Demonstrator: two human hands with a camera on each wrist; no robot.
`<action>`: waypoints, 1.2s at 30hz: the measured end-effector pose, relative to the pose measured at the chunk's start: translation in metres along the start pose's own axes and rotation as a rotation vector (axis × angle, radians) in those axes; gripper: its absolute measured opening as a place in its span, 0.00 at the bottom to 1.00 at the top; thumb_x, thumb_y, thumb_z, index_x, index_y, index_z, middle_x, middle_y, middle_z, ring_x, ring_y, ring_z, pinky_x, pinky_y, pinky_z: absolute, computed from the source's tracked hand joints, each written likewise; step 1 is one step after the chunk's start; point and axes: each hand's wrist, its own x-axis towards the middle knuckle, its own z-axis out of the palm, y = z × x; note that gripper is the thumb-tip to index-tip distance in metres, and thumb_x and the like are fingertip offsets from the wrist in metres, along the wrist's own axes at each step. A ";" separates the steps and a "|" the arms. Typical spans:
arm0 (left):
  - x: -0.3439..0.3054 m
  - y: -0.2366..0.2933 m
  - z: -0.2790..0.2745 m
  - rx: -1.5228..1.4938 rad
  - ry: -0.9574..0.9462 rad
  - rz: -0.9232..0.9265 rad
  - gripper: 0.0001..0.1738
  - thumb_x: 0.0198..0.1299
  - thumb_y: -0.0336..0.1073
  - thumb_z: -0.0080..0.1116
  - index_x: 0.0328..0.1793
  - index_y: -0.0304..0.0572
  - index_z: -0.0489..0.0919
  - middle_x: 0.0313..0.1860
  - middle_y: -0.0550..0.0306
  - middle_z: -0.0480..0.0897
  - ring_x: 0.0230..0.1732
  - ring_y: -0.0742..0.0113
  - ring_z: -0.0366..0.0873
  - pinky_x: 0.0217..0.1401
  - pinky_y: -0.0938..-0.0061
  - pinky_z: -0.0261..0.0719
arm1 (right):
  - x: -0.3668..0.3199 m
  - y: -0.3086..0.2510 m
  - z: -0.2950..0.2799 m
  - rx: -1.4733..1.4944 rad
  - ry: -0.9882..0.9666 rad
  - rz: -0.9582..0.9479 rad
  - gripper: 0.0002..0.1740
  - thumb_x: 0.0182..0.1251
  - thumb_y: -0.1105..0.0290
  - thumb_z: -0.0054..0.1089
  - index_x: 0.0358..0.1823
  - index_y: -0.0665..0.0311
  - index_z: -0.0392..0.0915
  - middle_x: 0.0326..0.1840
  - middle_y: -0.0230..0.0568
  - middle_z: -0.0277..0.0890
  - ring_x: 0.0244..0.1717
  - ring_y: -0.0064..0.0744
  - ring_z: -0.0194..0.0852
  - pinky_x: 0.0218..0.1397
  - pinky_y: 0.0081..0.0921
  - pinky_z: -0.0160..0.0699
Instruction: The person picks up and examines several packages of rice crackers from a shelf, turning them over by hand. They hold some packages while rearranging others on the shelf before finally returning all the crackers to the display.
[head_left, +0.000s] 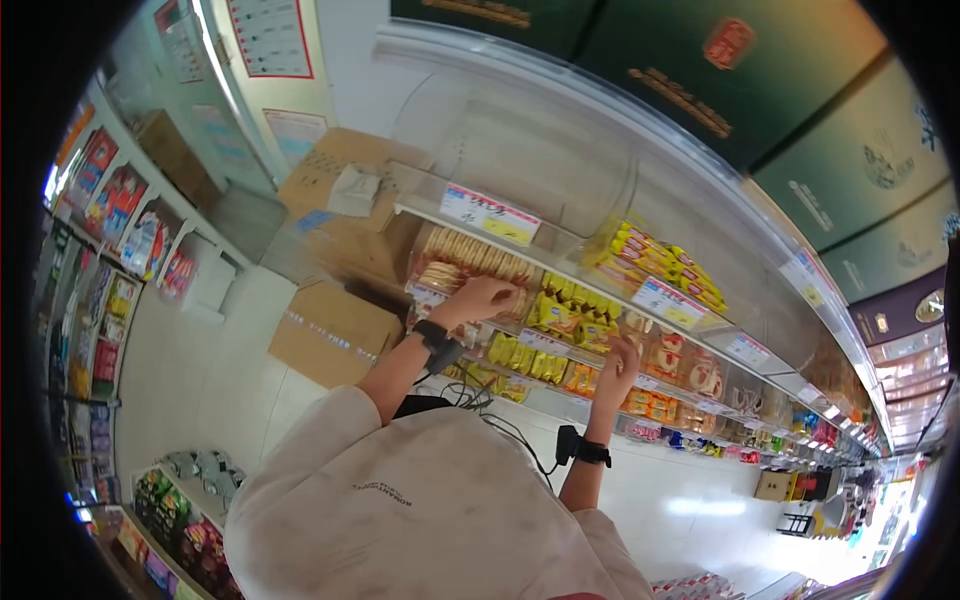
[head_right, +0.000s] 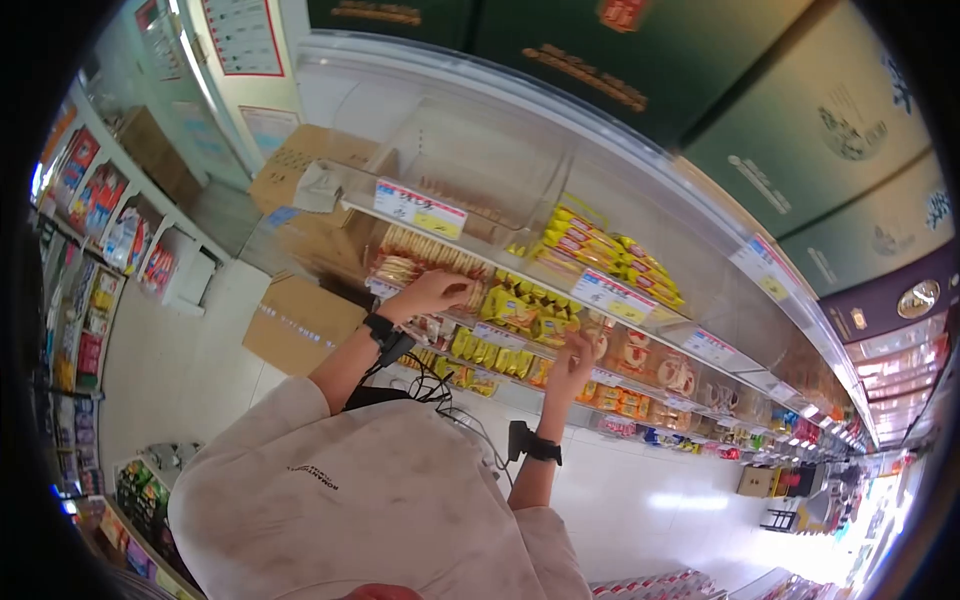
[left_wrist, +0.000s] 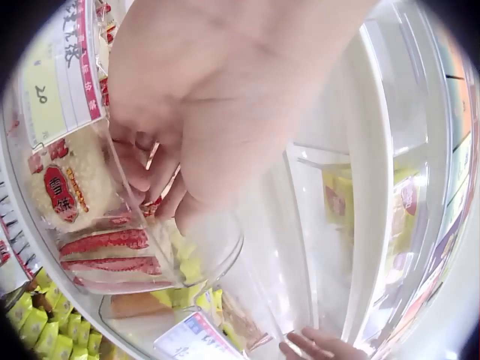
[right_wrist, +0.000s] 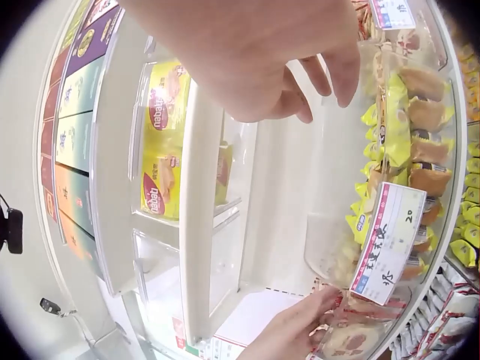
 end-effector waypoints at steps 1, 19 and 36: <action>-0.004 -0.003 0.000 -0.058 0.045 0.060 0.17 0.65 0.38 0.62 0.58 0.44 0.84 0.47 0.45 0.86 0.46 0.53 0.84 0.49 0.64 0.82 | -0.002 -0.001 0.001 0.032 -0.005 0.057 0.09 0.73 0.76 0.57 0.51 0.62 0.82 0.57 0.44 0.81 0.60 0.38 0.78 0.57 0.31 0.78; -0.073 -0.022 0.001 0.607 0.232 -0.044 0.48 0.52 0.52 0.73 0.79 0.54 0.68 0.80 0.25 0.56 0.80 0.19 0.50 0.75 0.38 0.63 | -0.031 -0.065 0.146 -0.721 -0.567 -0.744 0.29 0.67 0.51 0.66 0.54 0.73 0.81 0.62 0.49 0.79 0.62 0.47 0.78 0.84 0.60 0.39; -0.075 -0.017 -0.016 0.515 0.248 0.100 0.48 0.47 0.45 0.76 0.76 0.44 0.68 0.78 0.23 0.58 0.76 0.20 0.57 0.72 0.41 0.69 | -0.045 -0.080 0.129 -0.568 -0.572 -0.550 0.33 0.65 0.51 0.68 0.66 0.65 0.76 0.64 0.54 0.77 0.69 0.53 0.72 0.78 0.52 0.59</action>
